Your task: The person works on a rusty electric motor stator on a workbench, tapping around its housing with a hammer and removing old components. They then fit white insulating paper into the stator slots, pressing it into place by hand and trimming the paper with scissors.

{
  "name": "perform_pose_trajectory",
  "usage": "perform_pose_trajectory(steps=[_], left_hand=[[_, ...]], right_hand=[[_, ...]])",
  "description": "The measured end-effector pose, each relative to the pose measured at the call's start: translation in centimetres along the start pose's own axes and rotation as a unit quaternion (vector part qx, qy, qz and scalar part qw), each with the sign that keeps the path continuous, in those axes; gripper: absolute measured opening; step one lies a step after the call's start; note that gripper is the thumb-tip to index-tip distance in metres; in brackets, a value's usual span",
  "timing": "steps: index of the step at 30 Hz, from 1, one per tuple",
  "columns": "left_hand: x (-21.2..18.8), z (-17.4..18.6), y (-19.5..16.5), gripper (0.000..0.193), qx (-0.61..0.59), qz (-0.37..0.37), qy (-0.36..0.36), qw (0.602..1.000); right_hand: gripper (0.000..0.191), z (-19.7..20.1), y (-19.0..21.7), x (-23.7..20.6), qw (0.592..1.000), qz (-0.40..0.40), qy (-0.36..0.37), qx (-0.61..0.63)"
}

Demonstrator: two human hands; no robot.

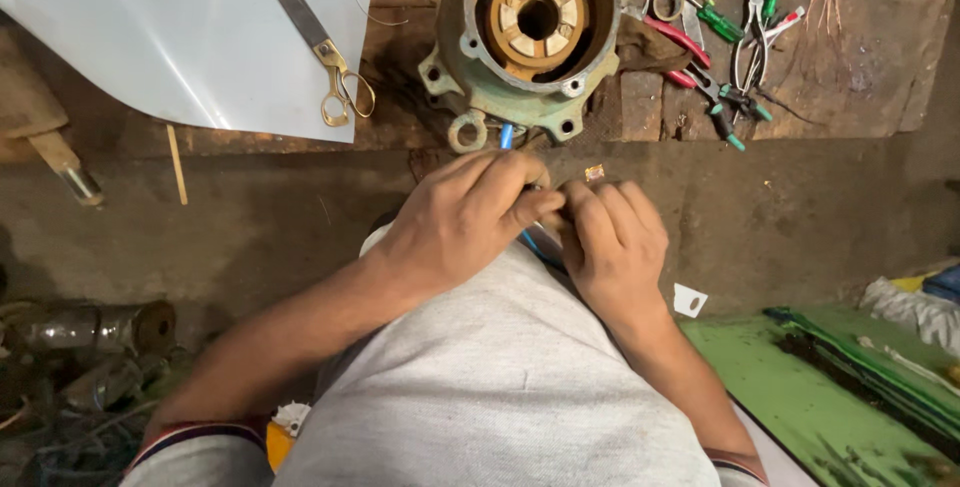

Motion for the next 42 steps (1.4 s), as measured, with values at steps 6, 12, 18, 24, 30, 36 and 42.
perform_pose_trajectory(steps=[6, 12, 18, 24, 30, 36, 42], left_hand=[[2.6, -1.4, -0.6, 0.035, 0.184, 0.175, 0.097, 0.962], [2.5, -1.9, -1.1, 0.021, 0.228, -0.068, -0.048, 0.970], [2.9, -2.2, -0.9, 0.027, 0.285, -0.088, -0.043, 0.954], [3.3, -2.9, -1.3, 0.026, 0.382, -0.136, -0.044, 0.913], [3.6, -2.4, -1.4, 0.025, 0.405, -0.171, -0.026, 0.898], [3.3, -2.9, -0.3, 0.030, 0.389, -0.183, -0.013, 0.903], [2.0, -3.8, -0.3, 0.027, 0.376, -0.137, -0.049, 0.915]], right_hand=[[0.017, -0.1, -2.8, -0.7, 0.996, 0.001, -0.083, 0.022], [0.031, -3.0, -6.3, -1.6, 0.896, -0.244, -0.023, 0.370], [0.020, -6.0, -8.6, -3.4, 0.802, -0.295, -0.048, 0.517], [0.018, -6.2, -9.2, -3.6, 0.778, -0.316, -0.032, 0.542], [0.024, -6.4, -9.0, -3.0, 0.732, -0.337, -0.020, 0.592], [0.026, -7.1, -9.1, -2.9, 0.667, -0.377, -0.009, 0.642], [0.025, -8.5, -9.9, -1.8, 0.583, -0.374, -0.010, 0.721]])
Point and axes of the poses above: each hand's wrist, its own x-axis towards the middle knuckle, its own z-axis out of the back of the hand, y = z × x, the point moved 1 cm from there along x, towards the middle knuckle, and after that the axes turned 4 degrees about z, right-handed, at the moved point
